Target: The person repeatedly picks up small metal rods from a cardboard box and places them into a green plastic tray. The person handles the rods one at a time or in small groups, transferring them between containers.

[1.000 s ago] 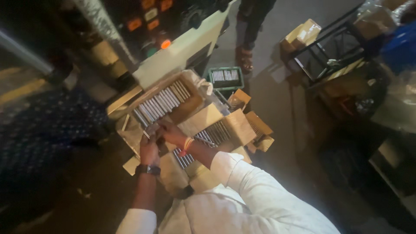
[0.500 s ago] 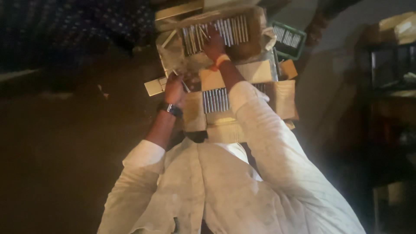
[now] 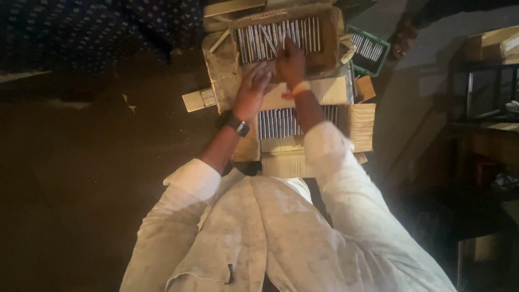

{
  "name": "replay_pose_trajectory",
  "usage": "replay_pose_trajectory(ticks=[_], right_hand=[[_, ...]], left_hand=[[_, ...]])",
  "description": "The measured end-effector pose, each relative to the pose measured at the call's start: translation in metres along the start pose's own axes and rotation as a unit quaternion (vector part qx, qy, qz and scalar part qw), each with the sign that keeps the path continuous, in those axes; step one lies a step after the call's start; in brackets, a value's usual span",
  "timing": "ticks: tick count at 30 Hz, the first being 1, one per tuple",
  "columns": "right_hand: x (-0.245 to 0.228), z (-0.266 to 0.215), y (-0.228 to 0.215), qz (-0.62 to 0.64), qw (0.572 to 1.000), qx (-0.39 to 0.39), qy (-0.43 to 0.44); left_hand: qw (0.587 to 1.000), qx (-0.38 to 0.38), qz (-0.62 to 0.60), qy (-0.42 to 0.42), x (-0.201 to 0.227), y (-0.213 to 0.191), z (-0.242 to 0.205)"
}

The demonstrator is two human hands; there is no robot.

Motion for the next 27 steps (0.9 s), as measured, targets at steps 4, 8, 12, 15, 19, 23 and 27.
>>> replay_pose_trajectory(ticks=[4, 8, 12, 15, 19, 23, 27], right_hand=[[0.046, 0.026, 0.019, -0.082, 0.992, -0.090, 0.010], [0.050, 0.021, -0.009, 0.113, 0.992, -0.036, -0.042], [0.041, -0.046, -0.085, 0.070, 0.993, 0.081, -0.049], [0.045, -0.088, -0.125, 0.086, 0.993, 0.064, 0.047], [0.040, -0.118, -0.148, 0.145, 0.988, 0.033, 0.050], [0.055, -0.141, -0.151, 0.235, 0.964, 0.012, 0.125], [0.065, -0.155, -0.154, 0.159, 0.980, -0.020, 0.121]], left_hand=[[0.998, 0.041, -0.005, -0.057, -0.014, -0.018, -0.050], [0.998, 0.029, 0.048, -0.013, -0.030, -0.041, -0.104], [0.993, 0.025, -0.057, -0.102, -0.082, -0.041, -0.143], [0.977, 0.010, -0.180, -0.113, -0.110, -0.021, -0.151], [0.995, -0.014, 0.073, -0.063, -0.125, 0.005, -0.139], [0.979, 0.033, 0.196, -0.054, -0.122, 0.022, -0.133], [0.958, 0.079, 0.275, -0.015, -0.103, 0.027, -0.135]])
Point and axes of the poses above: each hand's wrist, its own z-axis towards the middle knuckle, its own y-axis out of the palm, x = y × z, the point moved 8 cm from there along z, towards the middle knuckle, and after that the axes turned 5 degrees about y, right-handed, at the moved point
